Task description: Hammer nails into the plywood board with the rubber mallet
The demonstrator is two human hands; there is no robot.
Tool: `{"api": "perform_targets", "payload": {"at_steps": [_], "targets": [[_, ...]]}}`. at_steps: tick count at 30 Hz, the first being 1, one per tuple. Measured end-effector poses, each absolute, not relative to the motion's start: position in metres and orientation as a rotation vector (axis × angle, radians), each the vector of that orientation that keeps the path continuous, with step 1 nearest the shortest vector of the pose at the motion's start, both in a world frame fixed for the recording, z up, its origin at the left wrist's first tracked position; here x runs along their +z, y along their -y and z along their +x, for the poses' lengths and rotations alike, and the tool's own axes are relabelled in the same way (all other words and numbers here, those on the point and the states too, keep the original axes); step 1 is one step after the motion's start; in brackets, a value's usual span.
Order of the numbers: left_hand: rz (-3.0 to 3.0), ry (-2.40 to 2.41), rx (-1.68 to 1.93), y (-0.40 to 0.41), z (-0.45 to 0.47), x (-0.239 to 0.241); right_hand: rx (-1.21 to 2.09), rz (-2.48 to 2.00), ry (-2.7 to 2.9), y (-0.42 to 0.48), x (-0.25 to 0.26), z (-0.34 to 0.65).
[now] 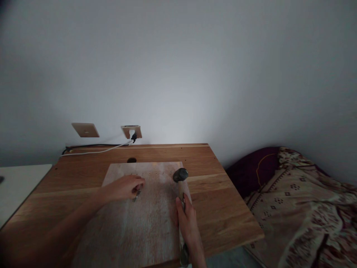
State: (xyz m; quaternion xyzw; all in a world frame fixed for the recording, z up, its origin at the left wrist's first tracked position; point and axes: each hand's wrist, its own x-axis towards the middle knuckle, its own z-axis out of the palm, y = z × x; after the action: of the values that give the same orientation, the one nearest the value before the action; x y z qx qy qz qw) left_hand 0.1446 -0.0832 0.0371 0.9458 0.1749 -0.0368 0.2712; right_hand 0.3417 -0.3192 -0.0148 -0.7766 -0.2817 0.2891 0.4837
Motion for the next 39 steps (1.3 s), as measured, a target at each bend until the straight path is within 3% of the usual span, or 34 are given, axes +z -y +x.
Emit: {"api": "perform_targets", "payload": {"at_steps": [13,24,39], "targets": [[2.097,-0.497,0.517,0.078,0.24,0.001,0.611,-1.964,0.69,0.32,-0.02,0.343],[2.061,-0.594,0.622,0.078,0.25,-0.022,0.656,-1.939,0.688,0.319,-0.019,0.343],[2.19,-0.664,0.532,0.082,0.249,-0.016,0.65,-1.913,0.743,0.314,-0.004,0.341]]}}
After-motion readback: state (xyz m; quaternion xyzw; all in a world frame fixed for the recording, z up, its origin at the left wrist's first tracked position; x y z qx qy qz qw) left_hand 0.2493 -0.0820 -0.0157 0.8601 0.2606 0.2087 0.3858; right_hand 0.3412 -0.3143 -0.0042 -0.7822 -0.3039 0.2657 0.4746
